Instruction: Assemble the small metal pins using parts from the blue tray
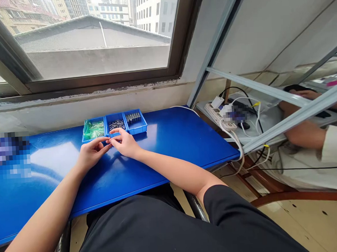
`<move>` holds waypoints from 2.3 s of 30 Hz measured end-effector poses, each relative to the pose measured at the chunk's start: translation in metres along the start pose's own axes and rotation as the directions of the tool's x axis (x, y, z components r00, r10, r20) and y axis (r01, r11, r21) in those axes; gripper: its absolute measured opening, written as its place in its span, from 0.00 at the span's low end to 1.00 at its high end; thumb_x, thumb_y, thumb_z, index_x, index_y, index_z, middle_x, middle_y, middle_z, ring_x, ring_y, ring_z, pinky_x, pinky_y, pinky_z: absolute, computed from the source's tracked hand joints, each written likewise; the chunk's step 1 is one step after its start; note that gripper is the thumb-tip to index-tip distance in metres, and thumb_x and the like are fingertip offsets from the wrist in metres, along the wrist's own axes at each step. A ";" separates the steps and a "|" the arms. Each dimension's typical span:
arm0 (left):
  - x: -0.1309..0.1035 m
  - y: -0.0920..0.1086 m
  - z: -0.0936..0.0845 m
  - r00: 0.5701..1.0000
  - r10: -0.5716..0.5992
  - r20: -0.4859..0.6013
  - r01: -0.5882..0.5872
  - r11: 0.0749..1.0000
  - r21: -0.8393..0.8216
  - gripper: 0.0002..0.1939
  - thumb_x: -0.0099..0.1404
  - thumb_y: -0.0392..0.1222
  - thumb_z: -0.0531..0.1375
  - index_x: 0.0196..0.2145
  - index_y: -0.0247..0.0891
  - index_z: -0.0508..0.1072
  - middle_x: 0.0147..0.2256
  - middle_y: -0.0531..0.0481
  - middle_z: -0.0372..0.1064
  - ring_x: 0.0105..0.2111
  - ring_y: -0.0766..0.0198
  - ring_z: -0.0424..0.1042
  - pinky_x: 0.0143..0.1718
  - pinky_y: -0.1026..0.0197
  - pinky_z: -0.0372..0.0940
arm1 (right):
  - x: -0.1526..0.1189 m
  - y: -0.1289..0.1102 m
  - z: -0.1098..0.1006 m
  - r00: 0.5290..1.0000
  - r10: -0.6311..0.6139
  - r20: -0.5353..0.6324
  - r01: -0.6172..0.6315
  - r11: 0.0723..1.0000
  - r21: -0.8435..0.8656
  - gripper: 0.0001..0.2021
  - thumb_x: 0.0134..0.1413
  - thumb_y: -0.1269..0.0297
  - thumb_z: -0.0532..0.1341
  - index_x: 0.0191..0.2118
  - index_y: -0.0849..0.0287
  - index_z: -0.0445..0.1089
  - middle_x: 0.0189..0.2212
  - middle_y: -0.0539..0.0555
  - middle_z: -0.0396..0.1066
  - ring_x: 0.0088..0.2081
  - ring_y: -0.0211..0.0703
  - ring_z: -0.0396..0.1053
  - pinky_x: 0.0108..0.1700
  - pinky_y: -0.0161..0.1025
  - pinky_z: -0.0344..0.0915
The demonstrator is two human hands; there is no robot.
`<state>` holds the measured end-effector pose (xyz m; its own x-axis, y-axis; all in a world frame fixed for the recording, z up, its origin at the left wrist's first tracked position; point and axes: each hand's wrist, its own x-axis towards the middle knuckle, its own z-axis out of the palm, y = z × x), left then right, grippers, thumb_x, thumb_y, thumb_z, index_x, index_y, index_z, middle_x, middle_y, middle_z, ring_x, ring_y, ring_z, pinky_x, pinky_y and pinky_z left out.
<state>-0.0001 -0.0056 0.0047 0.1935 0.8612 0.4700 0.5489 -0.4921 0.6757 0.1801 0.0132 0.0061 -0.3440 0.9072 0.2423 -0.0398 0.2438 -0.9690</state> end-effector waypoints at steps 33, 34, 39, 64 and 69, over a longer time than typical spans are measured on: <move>0.003 0.005 -0.005 0.997 -0.076 -0.025 0.078 0.993 0.084 0.15 0.68 0.50 0.54 0.35 0.37 0.74 0.20 0.55 0.65 0.20 0.68 0.61 0.23 0.66 0.57 | 0.006 0.000 -0.003 0.997 0.069 -0.034 -0.067 0.997 0.046 0.09 0.54 0.59 0.66 0.34 0.61 0.73 0.30 0.53 0.77 0.33 0.39 0.76 0.40 0.39 0.74; 0.002 0.004 -0.004 0.997 -0.078 -0.030 0.080 0.994 0.072 0.14 0.68 0.50 0.56 0.37 0.38 0.74 0.19 0.57 0.63 0.19 0.69 0.59 0.23 0.66 0.56 | 0.006 0.000 -0.003 0.997 0.066 -0.036 -0.064 0.997 0.048 0.09 0.54 0.60 0.66 0.35 0.61 0.73 0.30 0.53 0.77 0.33 0.39 0.76 0.40 0.39 0.74; 0.002 0.003 -0.003 0.997 -0.072 -0.042 0.074 0.995 0.063 0.12 0.67 0.49 0.57 0.39 0.39 0.73 0.18 0.59 0.59 0.18 0.70 0.55 0.23 0.66 0.55 | 0.007 0.003 -0.003 0.998 0.045 -0.038 -0.045 0.999 0.010 0.09 0.54 0.60 0.65 0.34 0.61 0.73 0.29 0.53 0.77 0.32 0.39 0.75 0.39 0.38 0.73; 0.002 0.001 -0.004 0.991 -0.134 0.003 0.133 0.983 0.123 0.17 0.71 0.50 0.50 0.31 0.38 0.69 0.20 0.53 0.65 0.22 0.67 0.63 0.28 0.64 0.59 | 0.012 0.003 -0.003 0.968 0.243 -0.064 -0.203 0.907 0.369 0.16 0.42 0.56 0.73 0.32 0.62 0.72 0.28 0.51 0.75 0.30 0.36 0.72 0.27 0.32 0.67; 0.002 0.001 -0.004 0.991 -0.137 0.004 0.135 0.984 0.119 0.18 0.71 0.50 0.49 0.32 0.37 0.69 0.21 0.53 0.65 0.22 0.67 0.63 0.29 0.63 0.59 | 0.011 0.002 -0.002 0.971 0.231 -0.065 -0.189 0.903 0.386 0.16 0.41 0.57 0.73 0.31 0.62 0.72 0.27 0.51 0.74 0.29 0.35 0.71 0.28 0.32 0.68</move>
<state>-0.0023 -0.0048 0.0090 0.1201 0.9210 0.3705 0.6627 -0.3523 0.6608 0.1779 0.0247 0.0072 -0.2826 0.9591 0.0149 -0.3332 -0.0836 -0.9391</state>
